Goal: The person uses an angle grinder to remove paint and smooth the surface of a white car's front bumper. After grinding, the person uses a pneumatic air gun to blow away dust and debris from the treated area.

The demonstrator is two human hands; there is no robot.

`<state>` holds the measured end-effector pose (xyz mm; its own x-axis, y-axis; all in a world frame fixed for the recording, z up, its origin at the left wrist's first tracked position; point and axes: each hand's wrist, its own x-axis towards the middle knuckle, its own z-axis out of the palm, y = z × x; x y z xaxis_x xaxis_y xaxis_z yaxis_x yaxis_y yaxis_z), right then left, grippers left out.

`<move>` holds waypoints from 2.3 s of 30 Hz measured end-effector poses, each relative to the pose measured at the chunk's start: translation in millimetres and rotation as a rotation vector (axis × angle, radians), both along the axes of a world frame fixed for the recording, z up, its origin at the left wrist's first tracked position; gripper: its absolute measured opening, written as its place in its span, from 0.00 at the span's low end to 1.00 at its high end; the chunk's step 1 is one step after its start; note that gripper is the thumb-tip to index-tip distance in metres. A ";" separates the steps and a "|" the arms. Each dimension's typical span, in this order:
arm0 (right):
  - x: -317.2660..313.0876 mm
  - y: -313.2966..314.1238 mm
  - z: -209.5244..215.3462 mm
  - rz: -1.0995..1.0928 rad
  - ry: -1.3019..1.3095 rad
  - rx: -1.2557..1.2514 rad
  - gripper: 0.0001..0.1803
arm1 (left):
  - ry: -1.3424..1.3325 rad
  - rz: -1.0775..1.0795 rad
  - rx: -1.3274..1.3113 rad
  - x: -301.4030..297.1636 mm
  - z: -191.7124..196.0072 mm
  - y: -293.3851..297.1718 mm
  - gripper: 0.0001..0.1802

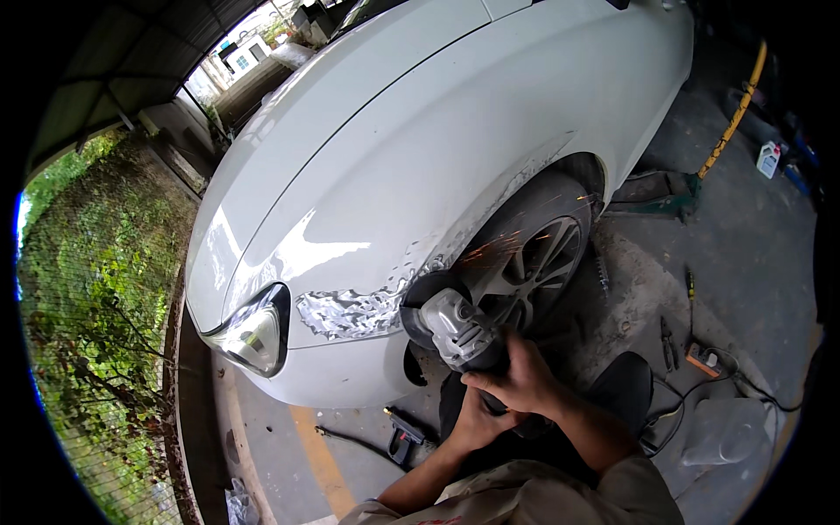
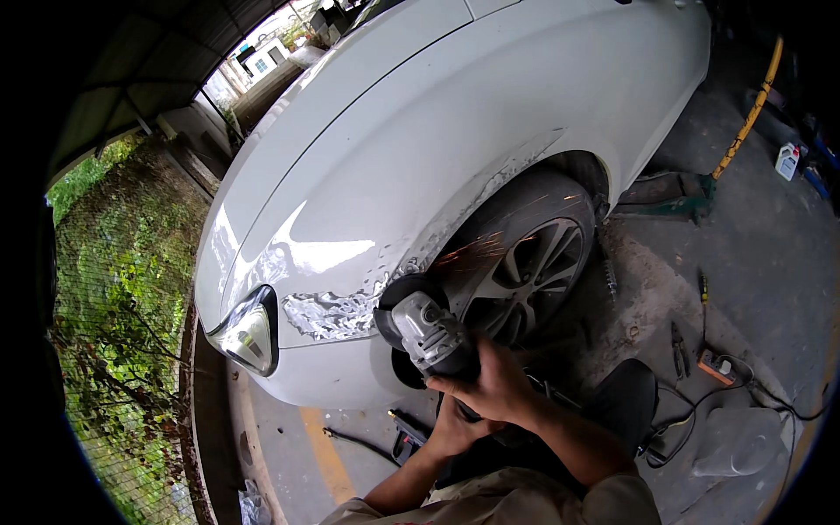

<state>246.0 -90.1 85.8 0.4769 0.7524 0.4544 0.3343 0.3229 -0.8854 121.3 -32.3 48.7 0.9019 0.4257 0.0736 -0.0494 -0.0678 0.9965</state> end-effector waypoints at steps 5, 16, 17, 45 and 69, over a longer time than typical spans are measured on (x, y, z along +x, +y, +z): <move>3.4 -0.2 0.0 -0.020 -0.012 0.015 0.34 | -0.008 -0.024 -0.075 5.3 -5.6 -0.8 0.35; 1.3 -0.3 0.6 0.166 0.289 0.010 0.30 | 0.053 0.170 0.082 -5.7 22.6 -11.5 0.46; 1.7 -0.3 -2.0 0.151 0.312 0.009 0.29 | 0.087 0.155 0.021 -6.0 28.0 -10.0 0.46; 14.5 7.5 -30.9 0.116 0.301 0.077 0.30 | 0.071 0.039 0.052 7.1 5.1 7.6 0.48; 42.1 6.8 -10.3 -0.018 0.275 -0.005 0.34 | 0.130 0.149 0.184 48.2 18.1 3.5 0.46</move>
